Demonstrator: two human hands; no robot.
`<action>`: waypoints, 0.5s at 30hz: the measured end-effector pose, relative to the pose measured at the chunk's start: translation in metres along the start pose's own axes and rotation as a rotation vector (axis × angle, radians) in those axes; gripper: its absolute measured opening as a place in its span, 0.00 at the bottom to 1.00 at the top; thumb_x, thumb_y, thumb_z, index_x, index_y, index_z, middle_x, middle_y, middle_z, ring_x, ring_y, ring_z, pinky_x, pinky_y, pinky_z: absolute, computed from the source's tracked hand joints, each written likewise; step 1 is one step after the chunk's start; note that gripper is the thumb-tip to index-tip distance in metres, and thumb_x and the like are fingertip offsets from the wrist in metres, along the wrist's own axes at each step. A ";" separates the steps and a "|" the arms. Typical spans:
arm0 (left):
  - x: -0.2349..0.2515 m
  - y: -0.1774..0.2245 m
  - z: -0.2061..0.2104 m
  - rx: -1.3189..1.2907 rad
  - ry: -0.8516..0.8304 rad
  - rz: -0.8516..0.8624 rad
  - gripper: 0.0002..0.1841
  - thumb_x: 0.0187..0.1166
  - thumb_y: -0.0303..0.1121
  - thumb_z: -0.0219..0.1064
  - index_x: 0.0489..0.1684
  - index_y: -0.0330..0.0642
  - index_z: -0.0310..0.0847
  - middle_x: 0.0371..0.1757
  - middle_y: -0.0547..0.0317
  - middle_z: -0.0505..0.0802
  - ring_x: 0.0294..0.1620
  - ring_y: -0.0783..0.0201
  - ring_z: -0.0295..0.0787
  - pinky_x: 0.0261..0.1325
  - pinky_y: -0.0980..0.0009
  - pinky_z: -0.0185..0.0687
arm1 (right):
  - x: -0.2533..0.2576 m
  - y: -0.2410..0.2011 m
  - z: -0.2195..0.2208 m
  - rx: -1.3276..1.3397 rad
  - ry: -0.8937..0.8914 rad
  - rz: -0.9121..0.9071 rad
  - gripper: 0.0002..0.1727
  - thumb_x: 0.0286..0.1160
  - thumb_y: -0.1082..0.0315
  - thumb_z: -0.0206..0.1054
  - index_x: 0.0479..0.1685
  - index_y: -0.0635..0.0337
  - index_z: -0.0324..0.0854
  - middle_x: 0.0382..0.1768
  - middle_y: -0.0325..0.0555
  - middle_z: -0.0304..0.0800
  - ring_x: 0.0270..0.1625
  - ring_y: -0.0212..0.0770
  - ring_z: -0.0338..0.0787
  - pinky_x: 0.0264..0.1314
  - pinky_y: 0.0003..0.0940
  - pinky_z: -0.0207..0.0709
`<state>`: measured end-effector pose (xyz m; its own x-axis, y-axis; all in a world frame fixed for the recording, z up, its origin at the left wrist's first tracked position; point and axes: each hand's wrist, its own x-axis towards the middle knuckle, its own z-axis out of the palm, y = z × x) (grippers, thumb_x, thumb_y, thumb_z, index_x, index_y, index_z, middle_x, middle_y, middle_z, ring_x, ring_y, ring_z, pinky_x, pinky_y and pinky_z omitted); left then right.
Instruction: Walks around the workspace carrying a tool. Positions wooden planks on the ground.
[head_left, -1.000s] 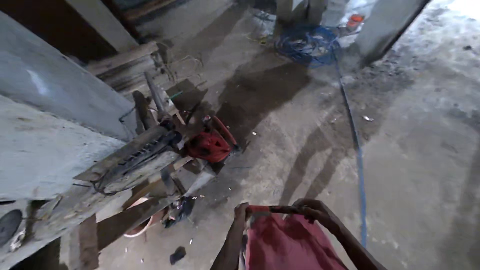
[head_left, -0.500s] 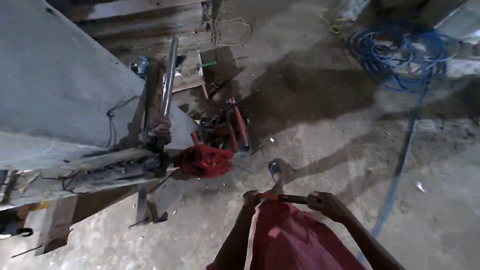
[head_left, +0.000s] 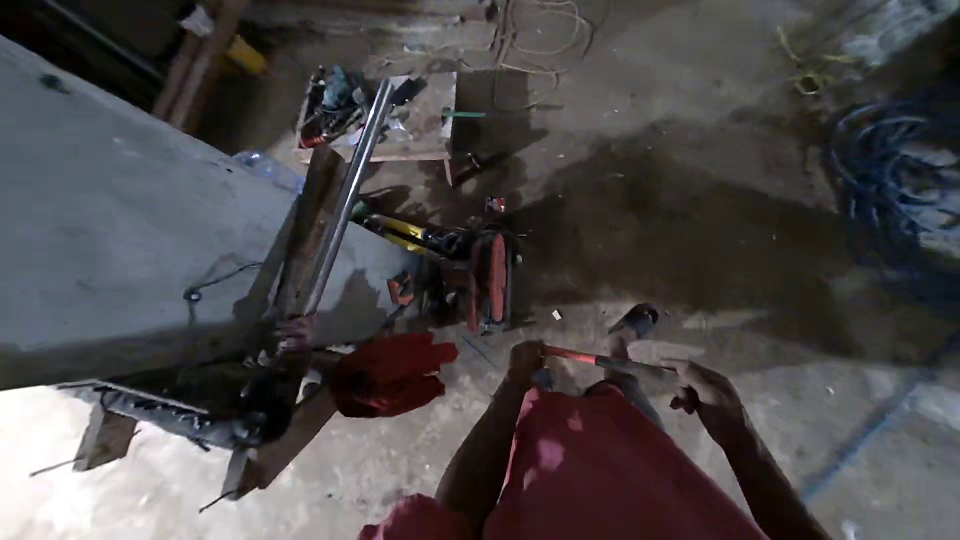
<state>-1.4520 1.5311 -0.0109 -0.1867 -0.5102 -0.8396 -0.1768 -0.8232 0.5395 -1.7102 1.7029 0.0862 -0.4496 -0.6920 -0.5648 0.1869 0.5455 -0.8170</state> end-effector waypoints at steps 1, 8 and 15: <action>0.009 0.004 0.006 -0.060 0.026 -0.012 0.12 0.89 0.31 0.57 0.51 0.29 0.81 0.34 0.54 0.90 0.27 0.68 0.82 0.34 0.72 0.81 | 0.023 -0.005 -0.006 0.057 -0.051 -0.010 0.20 0.83 0.64 0.50 0.58 0.64 0.85 0.22 0.31 0.81 0.16 0.26 0.77 0.21 0.25 0.79; 0.059 0.052 0.095 -0.382 0.176 -0.037 0.12 0.88 0.31 0.58 0.45 0.29 0.83 0.34 0.51 0.92 0.28 0.65 0.85 0.35 0.70 0.83 | 0.190 -0.101 -0.074 0.026 -0.446 0.060 0.17 0.81 0.71 0.51 0.59 0.65 0.84 0.18 0.30 0.79 0.16 0.25 0.76 0.24 0.22 0.77; 0.070 0.126 0.202 -0.582 0.287 0.128 0.14 0.90 0.32 0.54 0.43 0.33 0.84 0.28 0.58 0.89 0.25 0.69 0.83 0.31 0.73 0.83 | 0.331 -0.260 -0.094 -0.304 -0.414 0.260 0.12 0.89 0.67 0.57 0.56 0.66 0.80 0.24 0.32 0.78 0.21 0.23 0.76 0.27 0.18 0.75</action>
<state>-1.6823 1.4415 0.0114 0.1074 -0.5926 -0.7983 0.3960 -0.7110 0.5810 -1.9892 1.3764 0.1226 -0.0316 -0.6109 -0.7911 -0.0417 0.7916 -0.6096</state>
